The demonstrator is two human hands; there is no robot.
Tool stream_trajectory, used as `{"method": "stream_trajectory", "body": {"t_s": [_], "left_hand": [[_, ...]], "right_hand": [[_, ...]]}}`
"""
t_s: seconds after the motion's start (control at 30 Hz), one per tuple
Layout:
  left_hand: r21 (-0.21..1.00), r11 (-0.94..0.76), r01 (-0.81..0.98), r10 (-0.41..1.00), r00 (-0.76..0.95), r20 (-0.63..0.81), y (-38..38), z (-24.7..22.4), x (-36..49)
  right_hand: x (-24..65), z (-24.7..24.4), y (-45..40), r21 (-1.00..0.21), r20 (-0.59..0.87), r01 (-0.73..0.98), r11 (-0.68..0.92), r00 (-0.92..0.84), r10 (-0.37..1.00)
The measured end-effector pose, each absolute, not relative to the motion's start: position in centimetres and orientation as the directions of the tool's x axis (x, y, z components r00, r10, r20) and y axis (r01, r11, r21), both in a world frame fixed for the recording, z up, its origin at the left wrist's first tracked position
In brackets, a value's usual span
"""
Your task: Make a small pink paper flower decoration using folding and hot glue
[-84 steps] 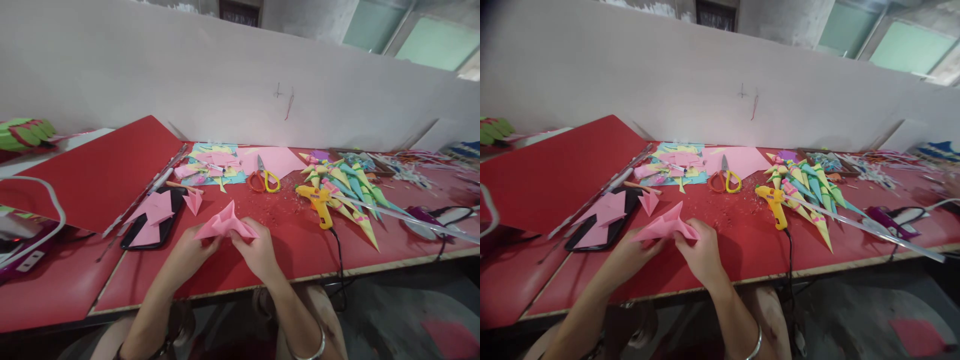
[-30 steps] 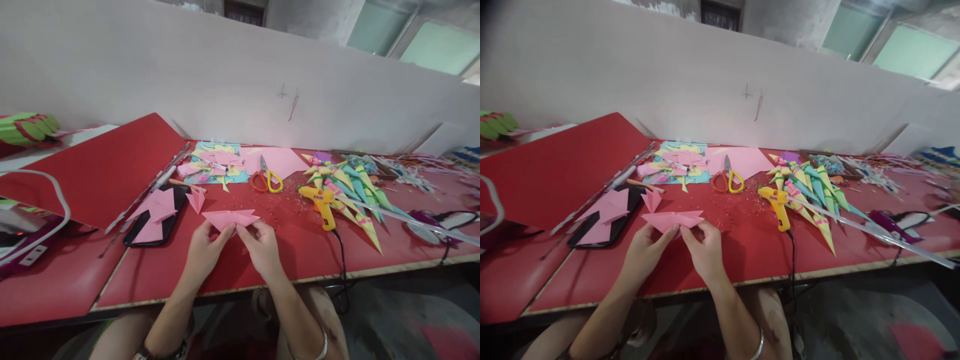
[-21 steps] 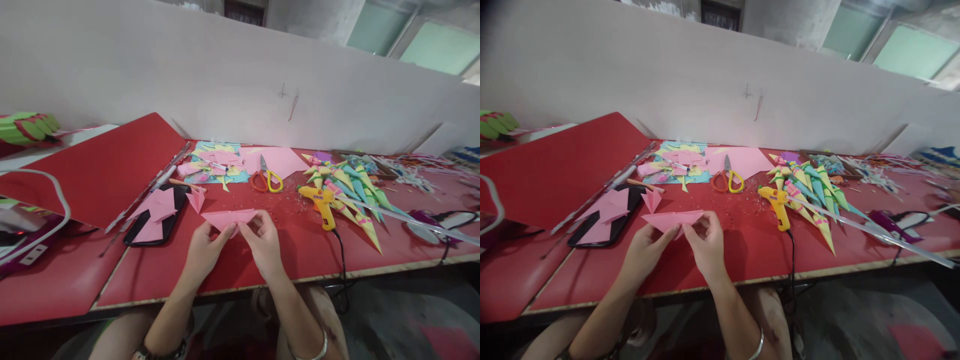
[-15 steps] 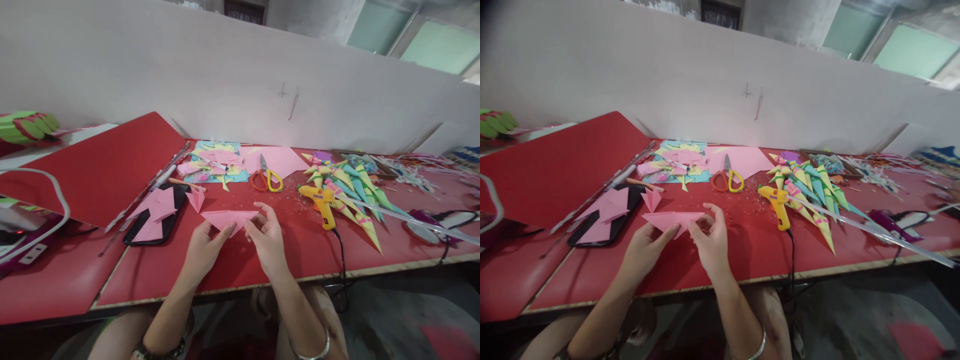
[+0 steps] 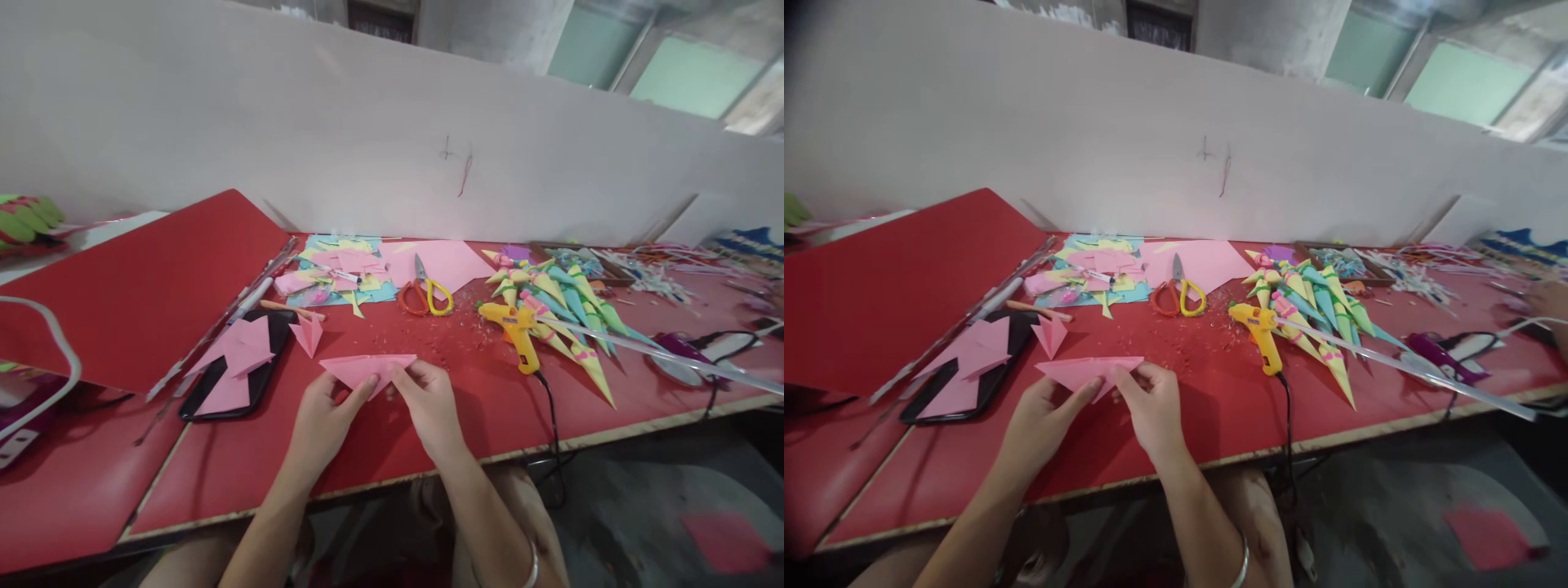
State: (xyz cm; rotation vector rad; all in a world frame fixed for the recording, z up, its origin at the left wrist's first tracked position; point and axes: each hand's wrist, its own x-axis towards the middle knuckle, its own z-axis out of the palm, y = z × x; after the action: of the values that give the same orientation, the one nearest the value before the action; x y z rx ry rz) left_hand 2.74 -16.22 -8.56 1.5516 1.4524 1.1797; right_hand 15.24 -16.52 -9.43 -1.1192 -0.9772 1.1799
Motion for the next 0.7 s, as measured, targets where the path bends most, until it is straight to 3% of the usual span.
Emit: {"method": "stream_trajectory", "body": {"t_s": [0.7], "left_hand": [[0.930, -0.115, 0.348, 0.991, -0.030, 0.134, -16.25, -8.22, 2.78]], "right_hand": [[16.01, -9.19, -16.72, -0.997, 0.080, 0.016, 0.079, 0.121, 0.989]]}}
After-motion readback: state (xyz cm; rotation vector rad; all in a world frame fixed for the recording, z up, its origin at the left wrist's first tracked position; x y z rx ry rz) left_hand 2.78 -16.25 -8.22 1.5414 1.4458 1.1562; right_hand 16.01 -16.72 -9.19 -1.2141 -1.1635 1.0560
